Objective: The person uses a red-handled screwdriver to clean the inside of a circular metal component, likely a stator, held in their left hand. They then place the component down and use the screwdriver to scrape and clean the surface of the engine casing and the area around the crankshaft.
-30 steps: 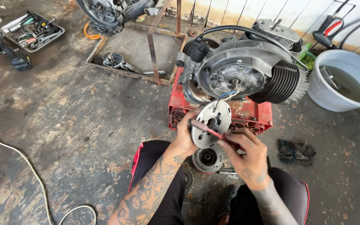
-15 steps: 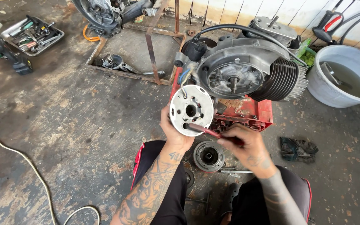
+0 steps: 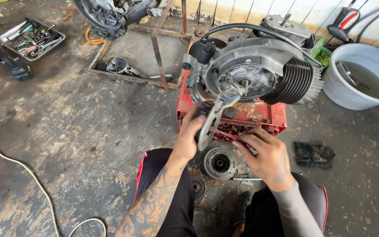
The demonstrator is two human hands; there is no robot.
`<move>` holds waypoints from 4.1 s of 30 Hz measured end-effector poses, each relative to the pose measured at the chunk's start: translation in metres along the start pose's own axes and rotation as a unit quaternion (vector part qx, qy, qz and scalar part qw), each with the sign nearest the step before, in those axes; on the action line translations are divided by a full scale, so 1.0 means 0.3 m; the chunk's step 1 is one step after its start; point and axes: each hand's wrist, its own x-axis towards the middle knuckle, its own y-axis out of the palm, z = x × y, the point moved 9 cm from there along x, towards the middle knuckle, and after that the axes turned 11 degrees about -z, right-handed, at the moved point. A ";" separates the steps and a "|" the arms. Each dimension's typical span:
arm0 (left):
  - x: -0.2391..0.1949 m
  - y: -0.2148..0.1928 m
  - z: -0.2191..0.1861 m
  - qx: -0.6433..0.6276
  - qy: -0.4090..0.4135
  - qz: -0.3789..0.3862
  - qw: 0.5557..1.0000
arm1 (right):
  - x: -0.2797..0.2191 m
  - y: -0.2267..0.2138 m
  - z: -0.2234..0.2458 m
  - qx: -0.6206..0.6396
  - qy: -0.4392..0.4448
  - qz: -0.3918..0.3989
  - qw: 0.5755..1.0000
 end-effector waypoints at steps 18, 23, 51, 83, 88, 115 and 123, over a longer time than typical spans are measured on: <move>-0.046 0.100 -0.004 0.118 0.052 0.083 0.988 | -0.044 0.044 -0.125 0.111 0.172 0.136 0.969; -0.020 0.070 -0.012 -0.001 0.040 0.061 0.997 | -0.031 0.037 -0.094 0.088 0.177 0.173 0.965; -0.026 -0.055 0.111 -0.322 -0.190 -0.157 0.914 | 0.001 0.007 -0.037 0.065 0.053 0.028 0.996; -0.120 -0.013 0.235 -0.222 -0.349 -0.135 0.900 | 0.001 -0.118 -0.189 0.002 0.045 -0.065 0.997; -0.185 0.205 -0.027 -0.141 -0.359 -0.004 0.922 | 0.040 -0.123 -0.096 0.037 0.012 -0.041 0.998; -0.034 -0.052 0.162 -0.322 -0.298 -0.187 0.879 | 0.047 -0.063 -0.077 0.088 0.100 0.107 0.985; -0.059 -0.034 0.247 -0.270 -0.202 -0.215 0.916 | -0.024 0.070 0.016 0.100 0.171 0.069 0.978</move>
